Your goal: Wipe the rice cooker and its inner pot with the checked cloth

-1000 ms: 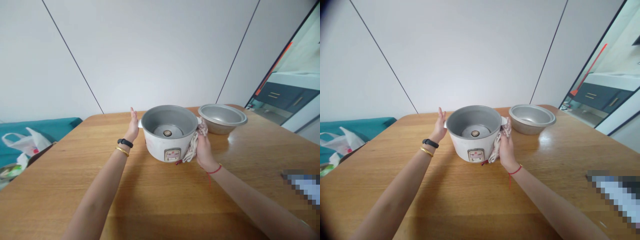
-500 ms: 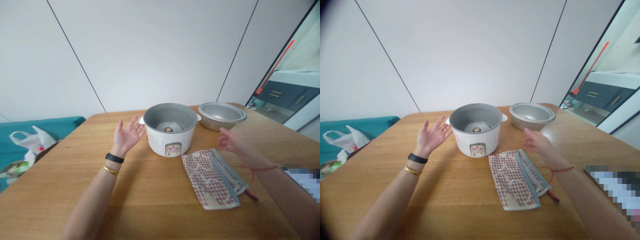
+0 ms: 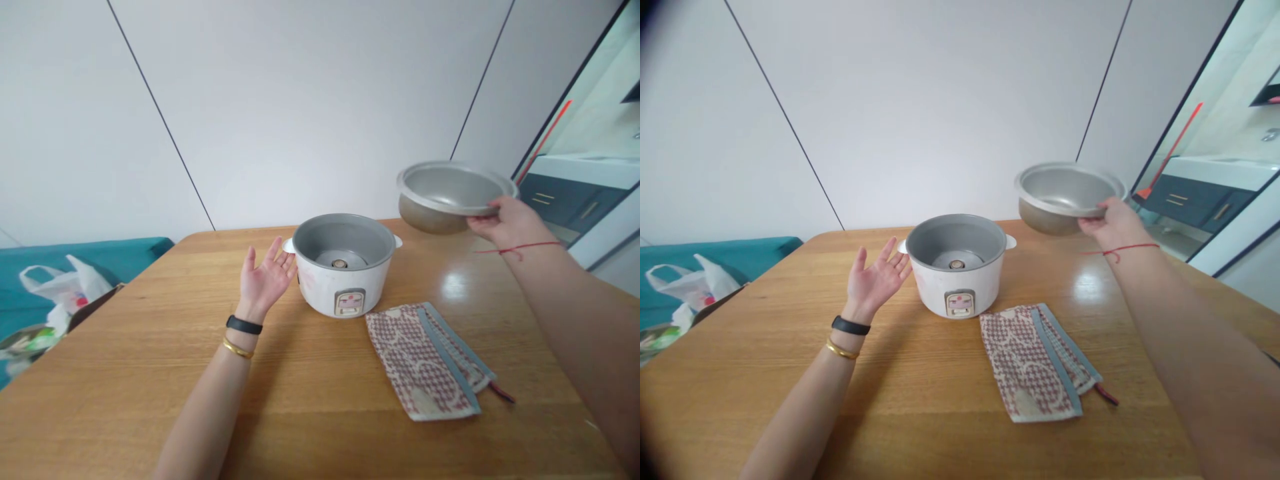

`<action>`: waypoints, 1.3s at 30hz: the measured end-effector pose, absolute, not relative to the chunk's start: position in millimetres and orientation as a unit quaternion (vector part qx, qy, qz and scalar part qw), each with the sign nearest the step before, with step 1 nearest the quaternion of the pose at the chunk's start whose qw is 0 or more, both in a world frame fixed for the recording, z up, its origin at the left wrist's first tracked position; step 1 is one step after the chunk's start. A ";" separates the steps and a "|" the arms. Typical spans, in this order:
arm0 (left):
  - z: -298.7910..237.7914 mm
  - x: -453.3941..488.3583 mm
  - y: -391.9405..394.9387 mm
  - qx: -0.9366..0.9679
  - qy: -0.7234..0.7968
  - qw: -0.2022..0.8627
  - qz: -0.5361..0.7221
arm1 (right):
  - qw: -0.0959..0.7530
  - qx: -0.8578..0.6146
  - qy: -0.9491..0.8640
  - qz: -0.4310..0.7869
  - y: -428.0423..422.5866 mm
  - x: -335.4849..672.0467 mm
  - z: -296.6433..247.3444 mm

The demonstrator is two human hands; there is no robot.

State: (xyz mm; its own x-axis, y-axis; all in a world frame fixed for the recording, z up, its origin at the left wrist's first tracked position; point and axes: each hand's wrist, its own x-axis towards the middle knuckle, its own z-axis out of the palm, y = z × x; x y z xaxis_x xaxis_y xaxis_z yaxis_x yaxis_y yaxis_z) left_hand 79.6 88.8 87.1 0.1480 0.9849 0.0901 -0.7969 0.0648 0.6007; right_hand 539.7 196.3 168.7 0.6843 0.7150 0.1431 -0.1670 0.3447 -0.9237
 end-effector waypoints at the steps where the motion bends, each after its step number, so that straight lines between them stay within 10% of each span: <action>1: 87.9 80.0 89.0 0.275 0.178 0.706 0.628 | 0.767 -0.488 -0.279 0.310 190.7 534.7 186.4; 7: 90.0 83.2 88.4 0.277 0.174 0.706 0.629 | 0.716 -0.364 -0.333 0.494 132.3 442.3 248.1; 19: 88.4 86.0 88.7 0.264 0.169 0.693 0.649 | 0.484 -0.488 -0.428 0.587 118.6 382.5 178.8; 29: 85.3 107.9 72.2 0.277 0.319 0.641 0.641 | 0.397 -0.544 -0.714 -0.190 57.1 389.7 129.5; 39: 62.5 172.5 93.2 0.246 0.348 0.659 0.619 | 0.206 -0.520 -0.795 -0.234 99.9 378.8 107.6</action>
